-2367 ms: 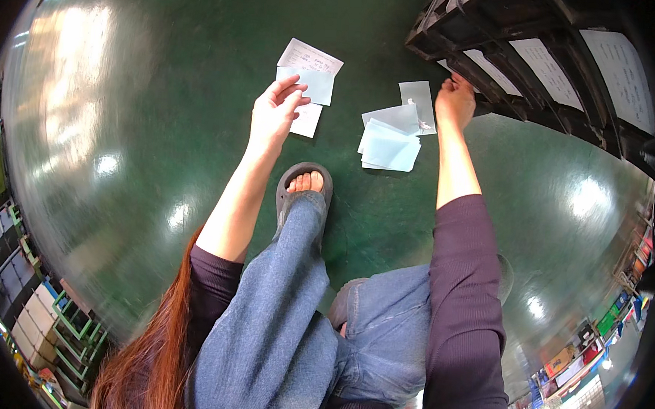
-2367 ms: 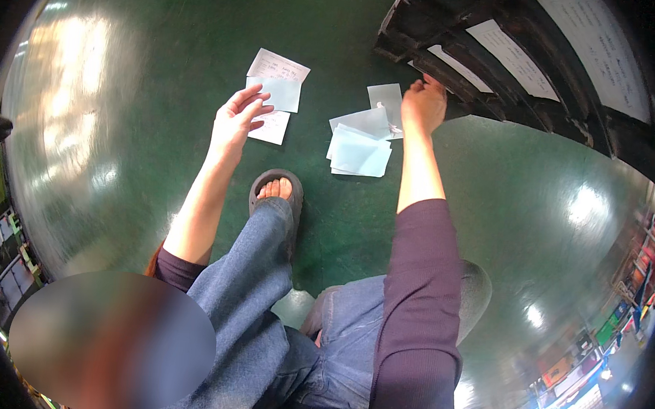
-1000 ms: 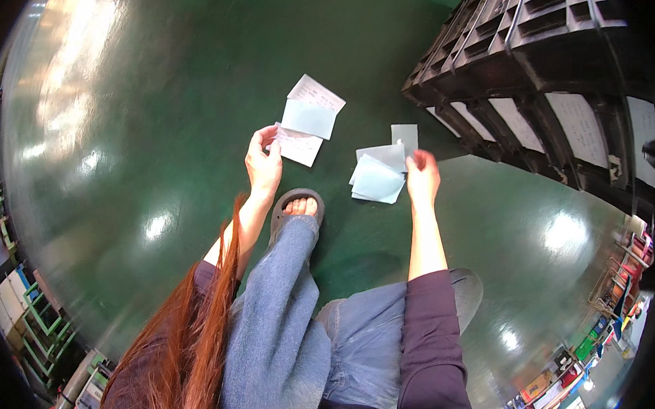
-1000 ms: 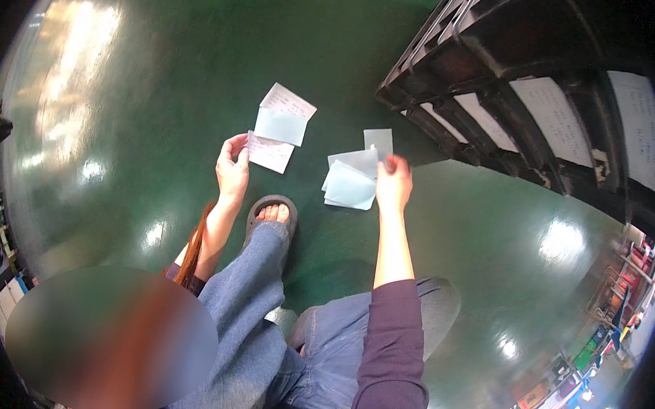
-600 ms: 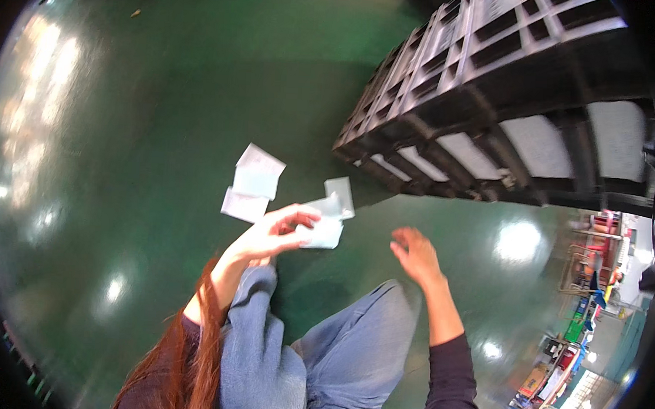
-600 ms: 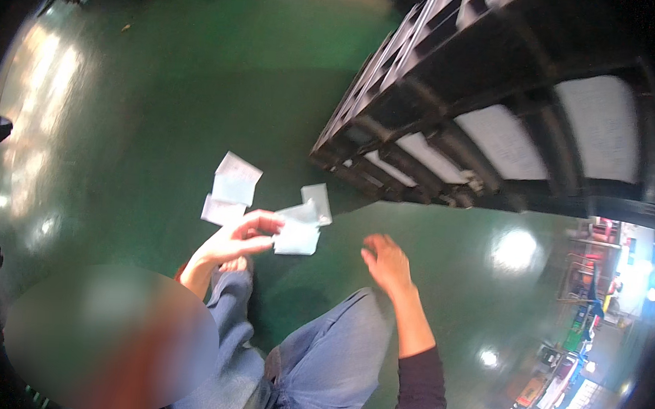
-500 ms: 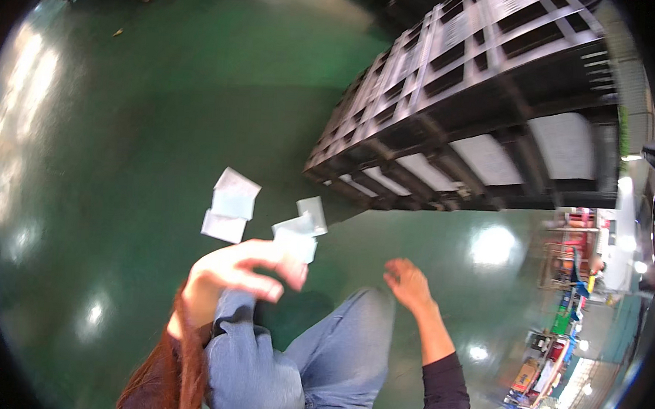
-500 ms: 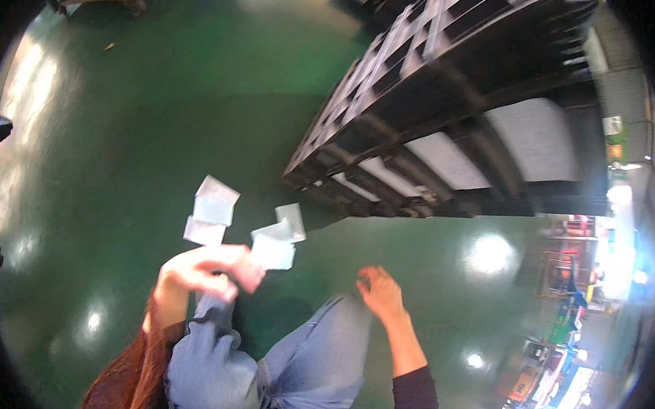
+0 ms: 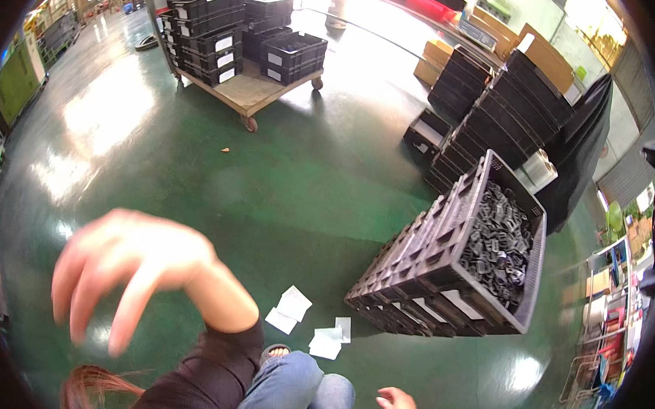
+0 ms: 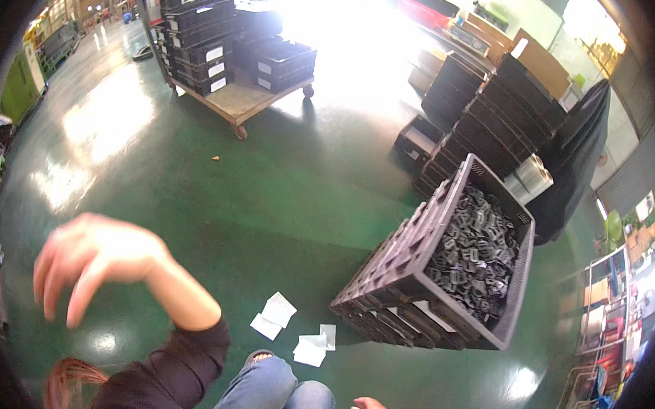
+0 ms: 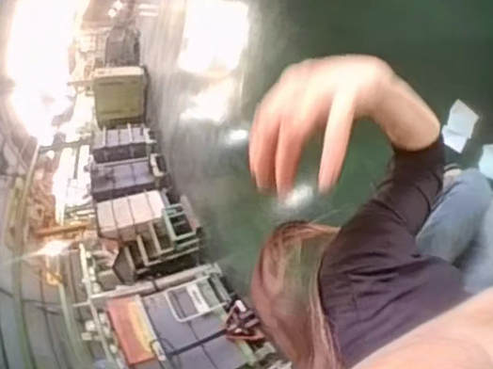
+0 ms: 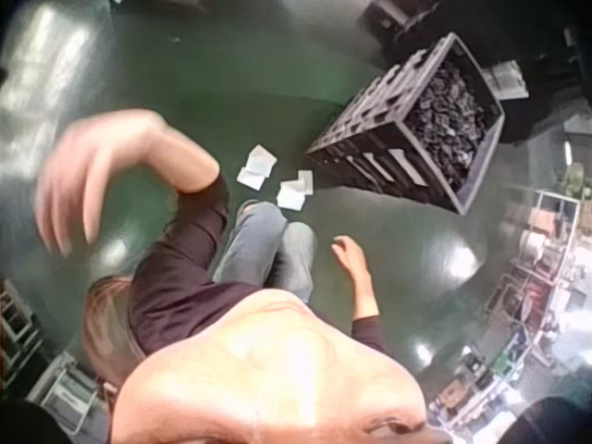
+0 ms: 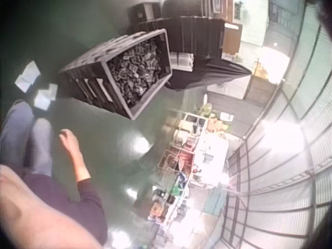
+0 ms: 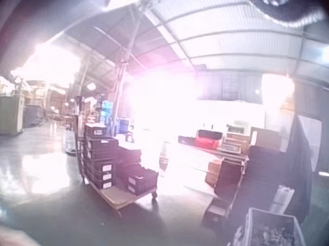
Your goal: The person sits on the floor and repeatedly picks up small paper slips, folds them, and places them into compartments of stacked black plastic crates. The person also moves a crate and gathers remaining papers into a cardboard box.
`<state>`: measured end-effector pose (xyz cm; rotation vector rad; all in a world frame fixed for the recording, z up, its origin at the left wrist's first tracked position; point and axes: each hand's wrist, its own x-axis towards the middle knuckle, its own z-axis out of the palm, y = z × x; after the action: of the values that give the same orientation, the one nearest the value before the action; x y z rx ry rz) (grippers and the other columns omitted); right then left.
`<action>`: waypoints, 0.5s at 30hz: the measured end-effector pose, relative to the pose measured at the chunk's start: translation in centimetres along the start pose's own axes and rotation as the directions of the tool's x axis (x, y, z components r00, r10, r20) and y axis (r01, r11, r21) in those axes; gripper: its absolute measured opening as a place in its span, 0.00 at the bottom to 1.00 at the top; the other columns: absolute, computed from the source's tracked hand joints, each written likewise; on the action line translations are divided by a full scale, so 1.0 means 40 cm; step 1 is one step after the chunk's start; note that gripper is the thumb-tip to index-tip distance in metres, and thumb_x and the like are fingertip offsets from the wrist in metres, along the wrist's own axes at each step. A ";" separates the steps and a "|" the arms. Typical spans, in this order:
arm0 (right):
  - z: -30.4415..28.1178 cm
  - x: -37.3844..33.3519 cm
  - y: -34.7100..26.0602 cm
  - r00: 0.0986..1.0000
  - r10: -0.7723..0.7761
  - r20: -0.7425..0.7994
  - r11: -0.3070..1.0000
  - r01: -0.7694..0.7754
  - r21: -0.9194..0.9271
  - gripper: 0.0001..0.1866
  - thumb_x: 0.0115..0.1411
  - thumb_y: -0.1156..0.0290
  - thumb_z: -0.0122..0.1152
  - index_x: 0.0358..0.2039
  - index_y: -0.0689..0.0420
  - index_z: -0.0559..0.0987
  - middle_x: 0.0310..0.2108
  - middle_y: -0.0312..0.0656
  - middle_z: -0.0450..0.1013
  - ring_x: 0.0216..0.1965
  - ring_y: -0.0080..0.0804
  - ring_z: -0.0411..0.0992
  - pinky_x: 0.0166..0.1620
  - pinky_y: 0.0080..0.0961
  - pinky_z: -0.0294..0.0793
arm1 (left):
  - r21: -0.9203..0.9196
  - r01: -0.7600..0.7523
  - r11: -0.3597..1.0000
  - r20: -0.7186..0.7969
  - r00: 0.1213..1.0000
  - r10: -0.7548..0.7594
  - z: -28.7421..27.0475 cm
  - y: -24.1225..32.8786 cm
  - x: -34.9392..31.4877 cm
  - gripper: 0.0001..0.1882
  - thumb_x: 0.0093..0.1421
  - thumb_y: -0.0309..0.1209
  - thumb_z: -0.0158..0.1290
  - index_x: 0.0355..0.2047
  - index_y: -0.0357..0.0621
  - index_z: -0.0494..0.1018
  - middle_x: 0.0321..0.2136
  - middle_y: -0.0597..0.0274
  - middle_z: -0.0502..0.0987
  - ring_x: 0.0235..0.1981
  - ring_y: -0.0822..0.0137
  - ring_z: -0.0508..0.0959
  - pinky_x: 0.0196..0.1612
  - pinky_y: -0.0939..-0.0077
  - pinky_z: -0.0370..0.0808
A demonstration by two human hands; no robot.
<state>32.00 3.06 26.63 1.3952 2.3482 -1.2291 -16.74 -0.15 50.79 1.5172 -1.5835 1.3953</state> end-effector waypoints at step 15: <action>-0.111 -0.343 -0.549 0.938 0.162 0.308 0.986 -0.169 -0.005 0.18 0.53 0.59 0.60 0.41 0.54 0.78 0.42 0.49 0.75 0.45 0.49 0.73 0.48 0.41 0.72 | -0.303 0.639 -0.707 -0.250 -0.769 -0.588 0.001 0.034 0.026 0.23 0.66 0.47 0.47 0.54 0.45 0.69 0.47 0.56 0.76 0.49 0.62 0.75 0.53 0.64 0.71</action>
<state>23.55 -8.06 48.89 1.2708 1.9739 -1.3178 -18.25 -0.80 51.32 1.4800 0.9316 0.1625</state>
